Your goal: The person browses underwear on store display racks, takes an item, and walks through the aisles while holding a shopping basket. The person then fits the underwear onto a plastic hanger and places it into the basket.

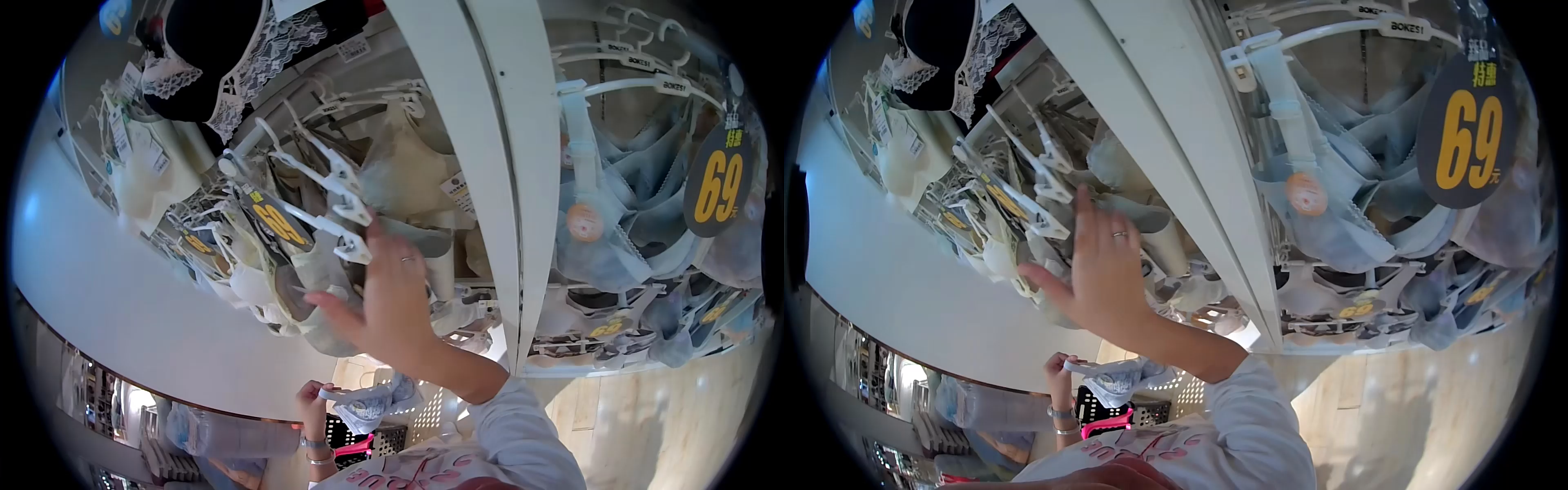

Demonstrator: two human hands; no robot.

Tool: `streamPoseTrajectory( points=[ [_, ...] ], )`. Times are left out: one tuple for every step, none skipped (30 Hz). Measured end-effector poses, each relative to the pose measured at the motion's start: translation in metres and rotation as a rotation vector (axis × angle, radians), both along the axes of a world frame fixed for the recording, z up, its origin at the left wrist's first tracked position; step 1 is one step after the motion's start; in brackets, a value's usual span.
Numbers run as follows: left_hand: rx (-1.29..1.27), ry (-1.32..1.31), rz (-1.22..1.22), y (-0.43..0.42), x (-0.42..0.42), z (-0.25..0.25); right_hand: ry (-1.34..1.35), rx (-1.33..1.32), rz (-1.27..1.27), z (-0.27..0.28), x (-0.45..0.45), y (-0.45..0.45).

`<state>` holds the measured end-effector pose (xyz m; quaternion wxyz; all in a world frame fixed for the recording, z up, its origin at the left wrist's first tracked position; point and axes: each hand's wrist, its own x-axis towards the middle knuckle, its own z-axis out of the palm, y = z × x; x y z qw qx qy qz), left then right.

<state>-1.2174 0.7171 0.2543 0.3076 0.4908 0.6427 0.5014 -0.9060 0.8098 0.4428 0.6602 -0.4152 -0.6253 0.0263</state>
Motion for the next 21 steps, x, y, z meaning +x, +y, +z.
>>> streamPoseTrajectory(
  points=[
    [0.002,-0.007,-0.002,0.0,0.003,0.002,-0.021,0.005,0.003,-0.001,0.002,0.002],
    [0.004,-0.013,-0.008,-0.001,0.007,0.005,-0.042,0.01,0.003,-0.002,0.005,0.005],
    [0.005,-0.017,-0.017,0.0,0.01,0.007,-0.06,0.014,0.0,-0.003,0.006,0.006],
    [0.004,-0.01,-0.016,0.001,0.013,0.01,-0.093,-0.006,-0.004,-0.003,0.007,0.004],
    [0.001,-0.002,-0.013,0.001,0.014,0.012,-0.089,-0.013,0.027,-0.002,0.007,0.002],
    [-0.003,0.007,-0.008,0.0,0.016,0.013,-0.086,-0.021,0.06,-0.002,0.007,0.0],
    [0.002,0.008,-0.011,0.0,0.018,0.014,-0.083,-0.029,0.095,-0.003,0.008,-0.001],
    [0.006,0.008,-0.013,0.001,0.019,0.015,-0.044,-0.022,0.147,-0.003,0.008,-0.001],
    [0.011,0.008,-0.016,0.001,0.02,0.016,-0.005,-0.015,0.198,-0.003,0.009,0.0],
    [0.011,0.007,-0.015,0.002,0.018,0.015,0.033,-0.008,0.248,-0.002,0.011,0.002],
    [0.003,0.018,-0.008,0.002,0.017,0.015,0.087,-0.05,0.215,0.0,0.014,0.003],
    [-0.005,0.028,-0.002,0.002,0.016,0.015,0.139,-0.092,0.181,0.004,0.02,0.005],
    [-0.012,0.037,0.004,0.003,0.015,0.015,0.19,-0.134,0.146,0.008,0.025,0.01],
    [-0.002,0.03,0.004,0.004,0.015,0.013,0.223,-0.08,0.09,0.008,0.028,0.023],
    [0.008,0.022,0.004,0.004,0.015,0.012,0.224,-0.133,0.116,0.012,0.035,0.035],
    [0.013,0.009,0.003,0.004,0.013,0.011,0.224,-0.184,0.145,0.016,0.043,0.048],
    [0.018,-0.004,-0.004,0.005,0.012,0.011,0.24,-0.207,0.18,0.018,0.046,0.051],
    [0.019,-0.004,-0.001,0.005,0.01,0.01,0.257,-0.23,0.214,0.02,0.049,0.054],
    [0.021,-0.005,0.0,0.005,0.008,0.008,0.275,-0.254,0.246,0.021,0.052,0.057],
    [0.023,-0.005,-0.001,0.007,0.006,0.008,0.275,-0.269,0.249,0.025,0.052,0.049],
    [0.028,-0.004,0.0,0.008,0.006,0.009,0.16,-0.243,0.109,0.021,0.047,0.046]
  ],
)
